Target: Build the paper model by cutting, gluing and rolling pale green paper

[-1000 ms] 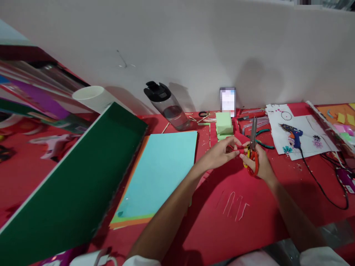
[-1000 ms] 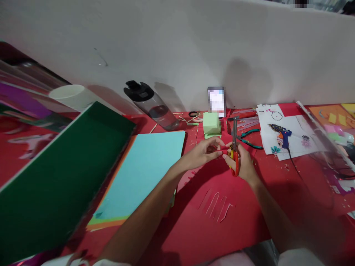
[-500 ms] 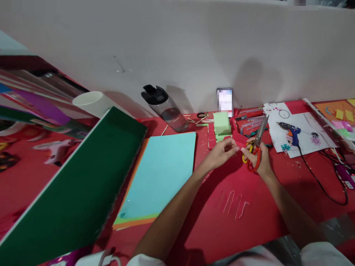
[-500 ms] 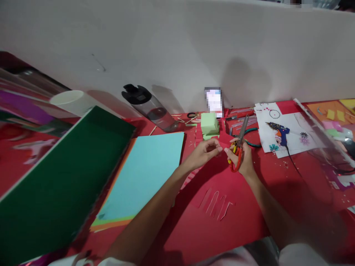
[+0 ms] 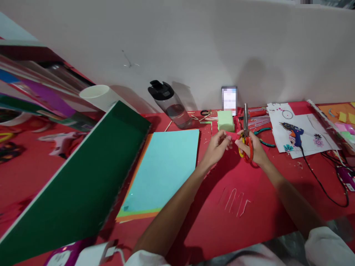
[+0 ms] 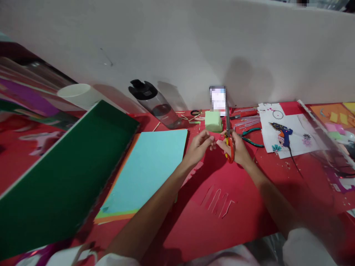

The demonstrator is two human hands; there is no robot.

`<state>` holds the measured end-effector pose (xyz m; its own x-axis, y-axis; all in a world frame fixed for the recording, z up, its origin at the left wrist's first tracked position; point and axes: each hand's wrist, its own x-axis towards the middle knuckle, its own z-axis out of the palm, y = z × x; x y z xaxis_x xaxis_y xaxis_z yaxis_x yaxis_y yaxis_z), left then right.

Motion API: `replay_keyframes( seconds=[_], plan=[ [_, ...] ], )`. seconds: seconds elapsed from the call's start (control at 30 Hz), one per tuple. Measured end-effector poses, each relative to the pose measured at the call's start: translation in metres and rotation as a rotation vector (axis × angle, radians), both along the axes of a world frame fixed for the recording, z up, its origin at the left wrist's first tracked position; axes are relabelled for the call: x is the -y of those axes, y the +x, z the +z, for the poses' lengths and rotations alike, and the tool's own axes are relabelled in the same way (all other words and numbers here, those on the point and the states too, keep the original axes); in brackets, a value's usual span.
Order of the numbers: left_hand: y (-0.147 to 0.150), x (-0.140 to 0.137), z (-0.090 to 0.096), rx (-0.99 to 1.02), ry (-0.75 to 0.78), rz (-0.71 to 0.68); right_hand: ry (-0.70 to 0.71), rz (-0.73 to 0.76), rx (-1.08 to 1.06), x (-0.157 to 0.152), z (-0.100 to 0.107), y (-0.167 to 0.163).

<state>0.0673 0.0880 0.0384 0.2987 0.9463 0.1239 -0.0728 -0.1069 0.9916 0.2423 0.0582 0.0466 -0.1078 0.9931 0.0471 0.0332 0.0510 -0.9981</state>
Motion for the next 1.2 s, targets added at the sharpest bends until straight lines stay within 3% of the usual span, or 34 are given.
replay_keyframes(
  seconds=[0.2, 0.33, 0.5, 0.77, 1.2],
  plan=[
    [-0.005, -0.007, 0.014, 0.121, -0.014, 0.157, -0.018, 0.159, 0.029, -0.009, 0.001, 0.005],
    [0.005, -0.012, 0.018, 0.213, -0.081, 0.23, -0.028, 0.184, 0.1, -0.009, -0.004, 0.004],
    [0.02, -0.015, 0.011, 0.322, -0.141, 0.258, -0.011, 0.201, 0.22, -0.012, -0.002, 0.007],
    [0.017, -0.007, -0.004, 0.408, -0.187, 0.334, -0.028, 0.194, 0.389, -0.004, 0.007, 0.002],
    [0.017, 0.001, -0.001, 0.268, -0.133, 0.437, -0.018, 0.215, 0.413, 0.006, -0.007, -0.016]
  ],
)
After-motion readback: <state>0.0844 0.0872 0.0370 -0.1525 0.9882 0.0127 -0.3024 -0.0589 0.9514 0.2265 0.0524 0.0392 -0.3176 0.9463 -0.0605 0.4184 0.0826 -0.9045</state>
